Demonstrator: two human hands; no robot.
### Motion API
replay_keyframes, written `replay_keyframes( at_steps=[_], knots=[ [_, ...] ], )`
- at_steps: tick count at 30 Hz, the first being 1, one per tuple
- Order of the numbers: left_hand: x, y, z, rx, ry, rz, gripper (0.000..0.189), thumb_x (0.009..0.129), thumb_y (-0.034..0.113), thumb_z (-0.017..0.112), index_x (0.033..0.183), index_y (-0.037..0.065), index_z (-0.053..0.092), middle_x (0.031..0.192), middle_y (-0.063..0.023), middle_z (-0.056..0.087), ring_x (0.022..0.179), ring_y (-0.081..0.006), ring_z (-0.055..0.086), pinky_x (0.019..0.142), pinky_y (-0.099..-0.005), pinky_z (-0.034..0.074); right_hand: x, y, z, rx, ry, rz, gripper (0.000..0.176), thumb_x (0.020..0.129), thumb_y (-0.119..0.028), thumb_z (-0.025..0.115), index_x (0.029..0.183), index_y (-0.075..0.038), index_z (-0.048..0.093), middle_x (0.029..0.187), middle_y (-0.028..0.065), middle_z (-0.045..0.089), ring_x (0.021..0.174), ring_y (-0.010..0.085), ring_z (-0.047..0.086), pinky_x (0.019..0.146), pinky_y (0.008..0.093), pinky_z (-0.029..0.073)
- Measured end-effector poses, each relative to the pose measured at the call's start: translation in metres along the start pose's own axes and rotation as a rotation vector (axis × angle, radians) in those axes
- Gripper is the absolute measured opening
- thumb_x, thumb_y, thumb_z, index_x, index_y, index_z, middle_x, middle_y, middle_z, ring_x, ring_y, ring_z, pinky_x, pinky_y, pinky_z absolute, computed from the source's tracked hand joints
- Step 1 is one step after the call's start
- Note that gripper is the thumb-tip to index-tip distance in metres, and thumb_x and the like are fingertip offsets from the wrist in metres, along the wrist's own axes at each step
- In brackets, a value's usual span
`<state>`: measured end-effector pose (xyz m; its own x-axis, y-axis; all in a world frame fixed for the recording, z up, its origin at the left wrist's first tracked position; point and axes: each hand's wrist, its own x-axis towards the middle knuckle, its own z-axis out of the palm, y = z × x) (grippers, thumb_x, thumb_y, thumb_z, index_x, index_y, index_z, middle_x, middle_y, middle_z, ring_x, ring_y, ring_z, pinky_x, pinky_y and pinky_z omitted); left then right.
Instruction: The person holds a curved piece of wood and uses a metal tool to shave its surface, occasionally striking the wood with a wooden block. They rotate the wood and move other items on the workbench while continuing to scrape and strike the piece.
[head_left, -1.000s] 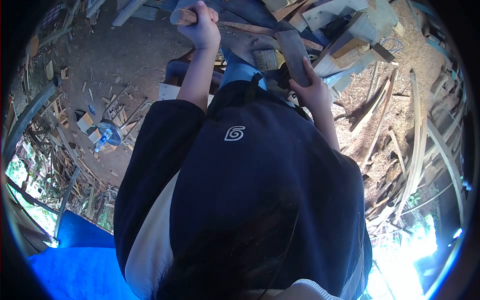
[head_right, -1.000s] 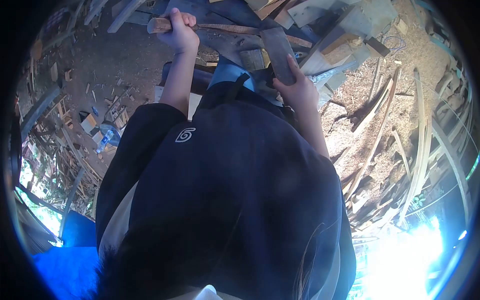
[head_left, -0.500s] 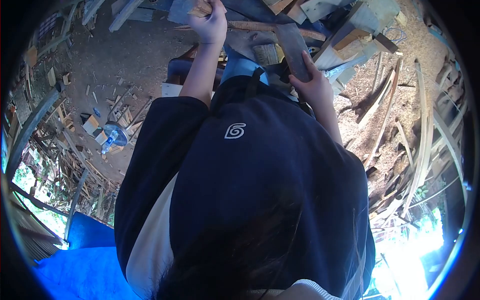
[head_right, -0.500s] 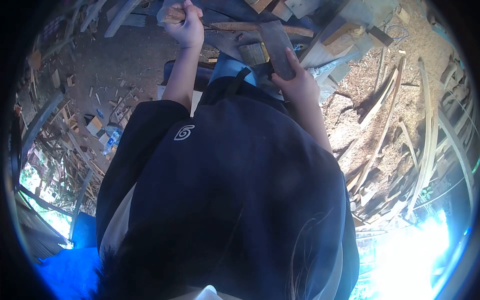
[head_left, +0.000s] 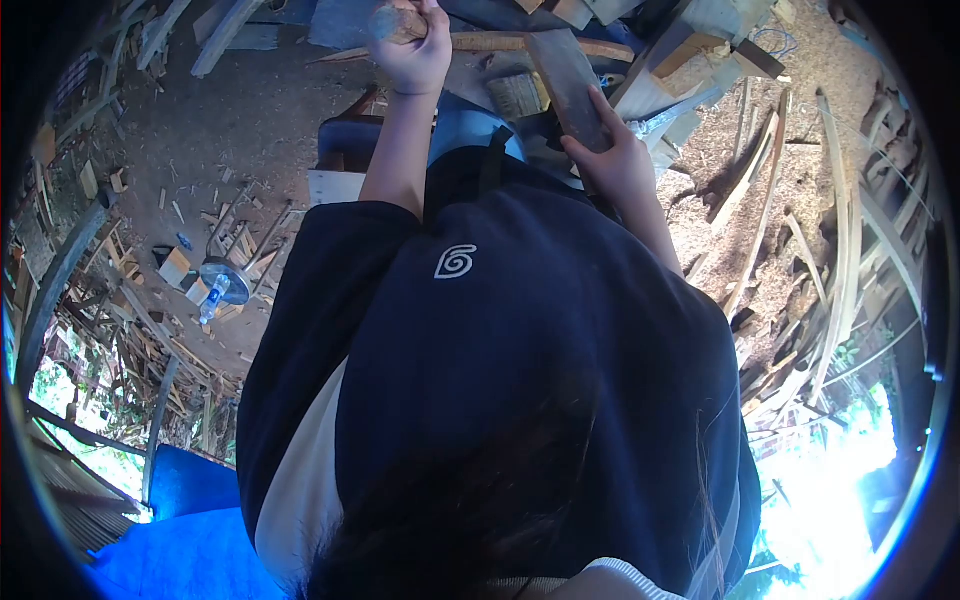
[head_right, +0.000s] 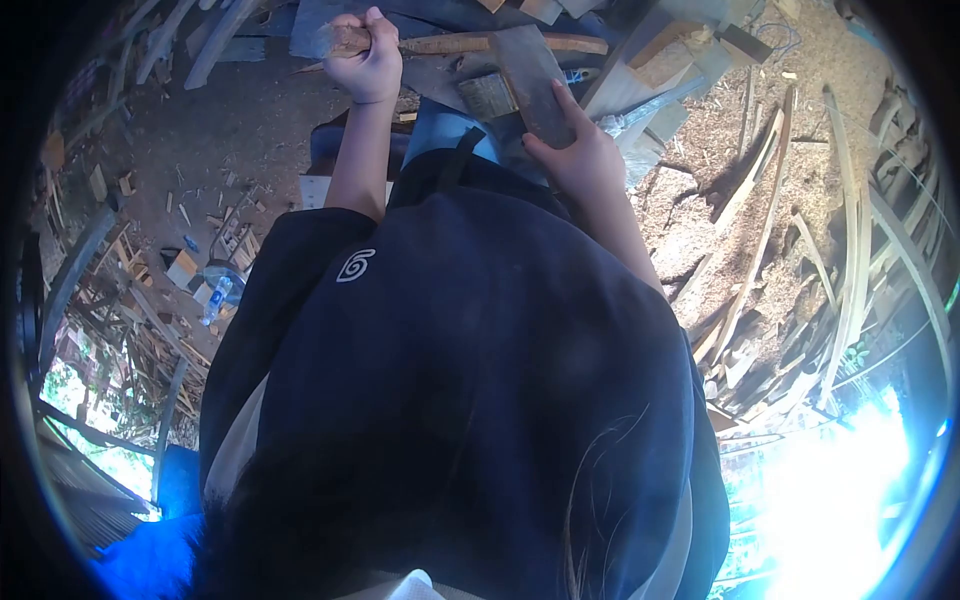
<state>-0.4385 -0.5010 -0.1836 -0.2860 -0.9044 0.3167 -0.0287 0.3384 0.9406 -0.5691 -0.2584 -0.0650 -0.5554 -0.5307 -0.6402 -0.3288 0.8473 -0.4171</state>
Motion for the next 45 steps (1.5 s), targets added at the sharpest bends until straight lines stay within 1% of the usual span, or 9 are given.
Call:
replay_keyframes(
  at_steps=[9,13,17,20,21,26,31,33,45],
  knots=[
    [-0.007,0.023,0.009,-0.053,-0.025,0.151,0.017,0.089,0.007,0.068,0.089,0.007,0.051,0.062,-0.0023,0.053,0.051,-0.0114,0.051,0.049,-0.0289,0.043,-0.031,-0.075,-0.073,0.167,0.019,-0.713,0.087,0.067,-0.029,0.085,0.145,-0.014,0.049,0.113,0.0183,0.068,0.097,0.0320,0.069,0.087,0.0368,0.055],
    [-0.020,0.035,0.003,0.491,-0.068,-0.257,0.023,0.091,0.024,0.070,0.094,0.003,0.062,0.073,-0.0043,0.059,0.079,-0.0173,0.061,0.084,-0.0295,0.052,-0.035,-0.125,-0.078,0.109,0.273,-1.296,0.085,0.065,-0.033,0.083,0.144,-0.029,0.050,0.087,0.0138,0.065,0.072,0.0283,0.066,0.066,0.0369,0.057],
    [-0.041,-0.037,0.013,1.053,0.284,0.333,0.032,0.095,0.034,0.061,0.085,0.004,0.056,0.071,-0.0054,0.059,0.069,-0.0216,0.059,0.066,-0.0405,0.048,-0.033,-0.142,-0.055,-0.293,0.116,-0.666,0.080,0.071,-0.044,0.076,0.145,-0.044,0.044,0.076,0.0097,0.057,0.060,0.0248,0.063,0.055,0.0378,0.056],
    [-0.002,0.060,-0.007,0.727,-0.220,-0.475,0.028,0.097,0.033,0.059,0.097,0.006,0.054,0.068,-0.0019,0.051,0.071,-0.0155,0.058,0.064,-0.0284,0.047,-0.046,-0.156,-0.059,-0.135,0.339,-0.994,0.077,0.072,-0.043,0.076,0.143,-0.045,0.046,0.078,0.0084,0.058,0.057,0.0218,0.062,0.051,0.0359,0.056],
    [-0.027,0.030,0.018,-0.003,0.256,-0.284,0.021,0.097,0.026,0.060,0.089,0.008,0.052,0.066,-0.0004,0.046,0.065,-0.0129,0.054,0.057,-0.0270,0.042,-0.045,-0.161,-0.060,0.051,0.407,-1.178,0.076,0.072,-0.042,0.076,0.142,-0.044,0.047,0.080,0.0090,0.059,0.057,0.0214,0.063,0.051,0.0348,0.056],
    [-0.012,0.090,0.001,0.743,-0.228,-0.087,0.019,0.096,0.016,0.060,0.085,0.006,0.048,0.062,-0.0050,0.049,0.055,-0.0171,0.049,0.054,-0.0291,0.039,-0.034,-0.164,-0.041,-0.186,-0.193,-0.524,0.084,0.070,-0.042,0.077,0.145,-0.045,0.040,0.124,0.0244,0.056,0.088,0.0398,0.069,0.065,0.0425,0.061],
    [-0.027,0.061,0.007,0.154,0.127,-0.371,0.018,0.096,0.020,0.060,0.088,0.006,0.052,0.076,-0.0100,0.058,0.065,-0.0229,0.058,0.059,-0.0355,0.046,-0.041,-0.161,-0.028,0.075,0.390,-1.188,0.084,0.077,-0.041,0.073,0.150,-0.044,0.033,0.092,0.0198,0.062,0.063,0.0273,0.068,0.054,0.0370,0.058],
    [-0.023,0.076,0.003,0.700,-0.157,-0.148,0.018,0.094,0.010,0.062,0.084,0.007,0.048,0.077,-0.0088,0.057,0.064,-0.0173,0.057,0.055,-0.0320,0.045,-0.029,-0.153,-0.015,-0.309,0.059,-0.586,0.082,0.076,-0.041,0.074,0.149,-0.043,0.036,0.090,0.0191,0.062,0.065,0.0285,0.069,0.056,0.0370,0.058],
    [0.025,0.027,-0.010,-0.232,0.038,-0.250,0.022,0.094,0.006,0.062,0.082,0.006,0.044,0.055,-0.0047,0.048,0.046,-0.0132,0.050,0.047,-0.0277,0.043,-0.027,-0.040,-0.097,0.605,0.290,-0.300,0.080,0.080,-0.015,0.075,0.151,-0.009,0.039,0.137,0.0168,0.055,0.116,0.0199,0.059,0.098,0.0329,0.047]
  ],
)
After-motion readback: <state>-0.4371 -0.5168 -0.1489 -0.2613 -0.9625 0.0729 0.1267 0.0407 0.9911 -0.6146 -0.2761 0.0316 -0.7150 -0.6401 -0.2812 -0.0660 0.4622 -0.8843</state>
